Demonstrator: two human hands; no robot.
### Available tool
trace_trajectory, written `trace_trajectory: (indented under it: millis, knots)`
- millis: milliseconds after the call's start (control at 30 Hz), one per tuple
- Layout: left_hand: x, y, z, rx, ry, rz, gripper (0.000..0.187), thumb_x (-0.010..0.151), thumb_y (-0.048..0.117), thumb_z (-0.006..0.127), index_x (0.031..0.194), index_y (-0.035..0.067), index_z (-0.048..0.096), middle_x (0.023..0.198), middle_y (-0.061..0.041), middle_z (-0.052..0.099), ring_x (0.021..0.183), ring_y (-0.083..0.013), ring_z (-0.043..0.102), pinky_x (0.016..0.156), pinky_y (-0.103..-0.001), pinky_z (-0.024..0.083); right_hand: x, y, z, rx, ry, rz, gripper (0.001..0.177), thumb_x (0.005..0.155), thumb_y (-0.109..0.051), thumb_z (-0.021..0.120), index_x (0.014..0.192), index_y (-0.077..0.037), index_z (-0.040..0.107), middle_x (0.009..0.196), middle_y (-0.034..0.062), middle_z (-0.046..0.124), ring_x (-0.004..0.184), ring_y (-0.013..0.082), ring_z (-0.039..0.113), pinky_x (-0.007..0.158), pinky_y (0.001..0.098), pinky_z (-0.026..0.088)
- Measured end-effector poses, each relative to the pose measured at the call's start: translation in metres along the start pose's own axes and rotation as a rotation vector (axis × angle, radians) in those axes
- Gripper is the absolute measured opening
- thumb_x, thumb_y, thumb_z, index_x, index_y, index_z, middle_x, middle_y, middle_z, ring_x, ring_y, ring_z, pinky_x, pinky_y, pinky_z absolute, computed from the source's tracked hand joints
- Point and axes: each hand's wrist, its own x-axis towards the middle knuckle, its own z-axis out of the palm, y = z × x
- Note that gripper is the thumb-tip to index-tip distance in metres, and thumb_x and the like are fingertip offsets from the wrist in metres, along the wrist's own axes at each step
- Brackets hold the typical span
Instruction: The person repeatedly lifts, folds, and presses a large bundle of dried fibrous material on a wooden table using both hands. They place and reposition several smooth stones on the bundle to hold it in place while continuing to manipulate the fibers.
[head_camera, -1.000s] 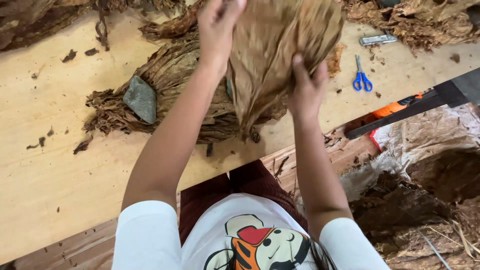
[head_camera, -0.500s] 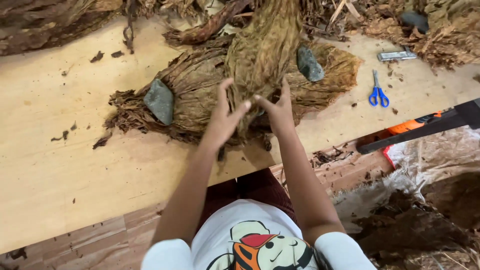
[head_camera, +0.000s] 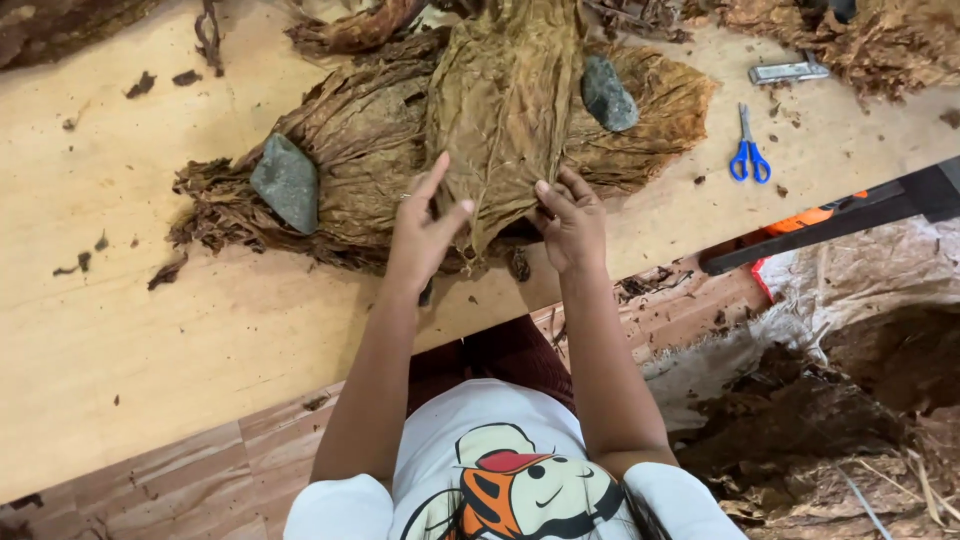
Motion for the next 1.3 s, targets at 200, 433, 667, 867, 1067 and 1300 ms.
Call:
trace_trajectory:
  millis: [200,433,667,867,1067,1300]
  knots:
    - [-0.002,0.029,-0.014,-0.174,-0.137,0.001,0.092,0.078,-0.009,0.075,0.152,0.014,0.025,0.147,-0.027,0.026,0.143,-0.0379,0.010,0.117,-0.049,0.007,0.003,-0.017,0.015,0.023,-0.140,-0.020,0.036,0.078,0.011,0.073,0.108,-0.002,0.060,0.080,0.0047,0.052,0.070,0.0220,0.065,0.055,0.0319,0.060]
    - [0.002,0.059,-0.030,0.020,-0.249,0.068,0.107,0.069,-0.007,0.082,0.153,0.022,0.022,0.147,-0.025,0.029,0.144,-0.0378,0.014,0.117,-0.049,0.005,0.023,-0.064,0.038,-0.121,-0.131,0.055,0.049,0.085,-0.017,0.076,0.129,-0.009,0.054,0.117,0.0125,0.064,0.105,0.0338,0.066,0.079,0.0476,0.059]
    - [0.071,0.125,-0.033,0.280,-0.314,0.079,0.092,0.080,-0.002,0.078,0.145,0.022,0.019,0.156,-0.014,0.020,0.143,-0.0324,0.024,0.114,-0.053,0.020,0.050,-0.141,0.093,0.194,-0.187,-0.246,0.087,0.079,0.008,0.076,0.146,-0.019,0.029,0.139,0.0198,0.057,0.126,0.0405,0.057,0.106,0.0573,0.049]
    - [0.109,0.103,-0.033,0.012,-0.437,0.128,0.073,0.079,-0.019,0.065,0.139,0.012,0.037,0.152,-0.013,0.027,0.143,-0.0301,0.022,0.112,-0.043,0.033,0.022,-0.129,0.086,0.202,-0.066,-0.339,0.093,0.074,0.003,0.073,0.151,-0.016,0.026,0.138,0.0140,0.052,0.117,0.0316,0.058,0.092,0.0481,0.053]
    - [0.093,0.056,-0.094,0.066,-0.369,-0.087,0.028,0.082,-0.010,0.057,0.093,0.014,0.067,0.116,-0.004,0.064,0.119,-0.0201,0.057,0.097,-0.038,0.051,0.018,-0.054,0.056,-0.141,0.050,0.103,0.091,0.075,-0.001,0.072,0.141,-0.004,0.008,0.128,0.0215,0.055,0.106,0.0280,0.064,0.072,0.0398,0.063]
    - [0.081,0.083,-0.136,0.421,-0.387,-0.326,0.021,0.080,0.009,0.070,0.101,0.009,0.072,0.125,-0.009,0.065,0.126,-0.0247,0.055,0.103,-0.048,0.042,-0.007,-0.027,0.079,-0.224,-0.110,0.167,0.114,0.075,-0.014,0.074,0.143,0.003,-0.017,0.127,0.0381,0.043,0.040,0.0036,0.044,0.102,0.0463,0.051]
